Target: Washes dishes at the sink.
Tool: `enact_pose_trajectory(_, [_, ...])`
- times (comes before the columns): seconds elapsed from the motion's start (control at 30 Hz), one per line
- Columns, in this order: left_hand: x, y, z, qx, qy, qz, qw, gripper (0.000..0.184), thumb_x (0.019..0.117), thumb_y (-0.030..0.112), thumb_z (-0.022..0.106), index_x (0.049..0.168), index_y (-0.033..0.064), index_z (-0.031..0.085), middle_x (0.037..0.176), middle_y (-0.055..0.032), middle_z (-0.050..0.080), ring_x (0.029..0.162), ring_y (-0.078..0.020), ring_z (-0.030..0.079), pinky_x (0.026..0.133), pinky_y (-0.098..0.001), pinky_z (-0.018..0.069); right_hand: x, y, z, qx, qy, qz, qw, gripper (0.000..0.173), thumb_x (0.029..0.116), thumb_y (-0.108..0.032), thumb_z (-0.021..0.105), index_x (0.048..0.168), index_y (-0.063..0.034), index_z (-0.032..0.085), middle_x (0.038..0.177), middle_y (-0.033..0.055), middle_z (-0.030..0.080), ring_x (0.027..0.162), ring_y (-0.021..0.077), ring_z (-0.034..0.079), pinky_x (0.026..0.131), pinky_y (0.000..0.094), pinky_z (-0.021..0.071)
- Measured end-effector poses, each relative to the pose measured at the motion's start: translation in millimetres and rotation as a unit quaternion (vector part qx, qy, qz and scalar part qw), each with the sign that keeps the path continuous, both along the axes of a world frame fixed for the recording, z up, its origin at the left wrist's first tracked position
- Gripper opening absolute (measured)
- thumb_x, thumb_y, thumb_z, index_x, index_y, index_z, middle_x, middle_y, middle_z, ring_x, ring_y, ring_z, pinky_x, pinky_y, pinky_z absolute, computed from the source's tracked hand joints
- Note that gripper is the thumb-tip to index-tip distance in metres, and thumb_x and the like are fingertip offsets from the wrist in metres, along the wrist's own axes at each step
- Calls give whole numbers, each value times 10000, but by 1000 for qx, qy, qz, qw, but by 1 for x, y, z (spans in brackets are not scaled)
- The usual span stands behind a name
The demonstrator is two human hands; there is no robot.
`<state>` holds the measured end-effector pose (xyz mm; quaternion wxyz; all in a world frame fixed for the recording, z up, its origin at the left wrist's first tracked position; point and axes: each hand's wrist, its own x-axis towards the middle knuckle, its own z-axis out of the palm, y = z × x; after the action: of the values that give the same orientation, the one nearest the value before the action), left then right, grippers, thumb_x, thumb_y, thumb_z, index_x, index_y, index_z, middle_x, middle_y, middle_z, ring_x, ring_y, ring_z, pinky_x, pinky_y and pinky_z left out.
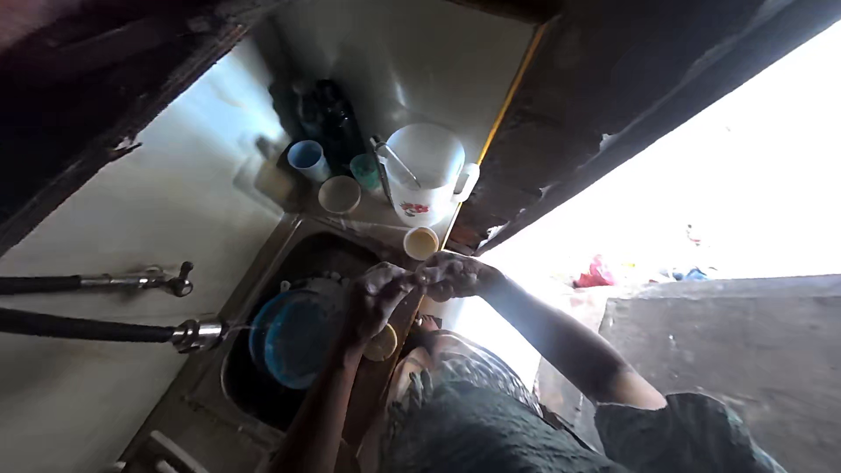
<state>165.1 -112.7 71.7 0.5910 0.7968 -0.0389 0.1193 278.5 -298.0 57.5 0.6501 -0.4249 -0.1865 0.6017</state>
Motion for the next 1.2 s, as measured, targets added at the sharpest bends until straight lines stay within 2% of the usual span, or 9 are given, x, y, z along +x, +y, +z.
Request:
enact_pose_trajectory(0.13, [10, -7, 8, -42, 41, 23, 998, 144, 928, 119, 642, 919, 56, 771, 901, 46, 742, 809, -5, 687, 772, -199, 584, 6, -19, 4, -40, -39, -74, 996, 308, 1008, -101, 429, 762, -166, 601, 592, -133, 531, 495, -55, 459, 491, 123, 397])
enact_pose_trajectory(0.4, [25, -8, 8, -9, 48, 21, 999, 167, 948, 90, 603, 947, 40, 763, 908, 35, 729, 778, 2, 672, 734, -174, 575, 19, -71, 3, -144, -203, -219, 943, 209, 1008, -139, 544, 853, -95, 678, 640, -91, 565, 533, -25, 474, 515, 148, 400])
enact_pose_trajectory(0.5, [31, -16, 10, -12, 73, 10, 997, 169, 951, 86, 596, 943, 56, 762, 883, 48, 725, 752, 5, 665, 717, -168, 569, 16, -78, 17, -204, -360, -290, 863, 67, 934, -70, 708, 992, -59, 740, 942, 25, 721, 807, 74, 666, 738, 267, 576])
enact_pose_trajectory(0.57, [37, -23, 12, -2, 93, -3, 996, 160, 957, 82, 601, 944, 64, 759, 871, 49, 715, 756, 3, 664, 720, -169, 567, 9, -73, 30, -200, -434, -282, 832, 242, 876, -75, 774, 1117, -68, 762, 1146, 100, 691, 993, 177, 673, 859, 367, 579])
enact_pose_trajectory(0.67, [44, -35, 15, 38, 87, -12, 995, 134, 943, 105, 638, 924, 59, 763, 823, 51, 706, 728, 24, 653, 709, -156, 558, -4, -59, 44, -170, -495, -244, 816, 292, 882, -107, 781, 1168, -61, 751, 1099, 98, 733, 922, 165, 712, 833, 363, 602])
enact_pose_trajectory(0.87, [49, -46, 33, 58, 142, -22, 988, 113, 962, 74, 656, 928, 40, 758, 802, 49, 699, 680, 28, 629, 677, -156, 543, -9, -60, 43, -134, -657, -261, 695, 112, 913, -103, 690, 929, -48, 786, 873, 107, 712, 795, 214, 699, 702, 366, 580])
enact_pose_trajectory(0.97, [47, -44, 26, -7, 134, -68, 989, 242, 1019, 66, 519, 1003, 29, 757, 855, 48, 727, 705, 16, 653, 685, -160, 563, -4, -78, 68, -140, -633, -257, 717, 121, 927, -119, 690, 962, -46, 780, 940, 82, 723, 854, 148, 700, 755, 319, 582])
enact_pose_trajectory(1.1, [37, -22, 10, -97, 169, -71, 978, 451, 1071, 223, 324, 1161, 47, 729, 986, 16, 752, 797, -53, 688, 707, -219, 577, 10, -142, 135, -198, -582, -257, 746, 113, 903, -174, 697, 962, -104, 763, 991, -65, 705, 906, -40, 647, 828, 177, 561])
enact_pose_trajectory(1.2, [21, -2, 10, -133, 234, -18, 963, 503, 1069, 233, 258, 1214, 37, 698, 1039, -7, 751, 810, -71, 692, 714, -222, 570, 56, -238, 109, 15, -500, -349, 792, 171, 973, -270, 620, 842, -212, 713, 738, -170, 644, 655, -83, 585, 597, 122, 498])
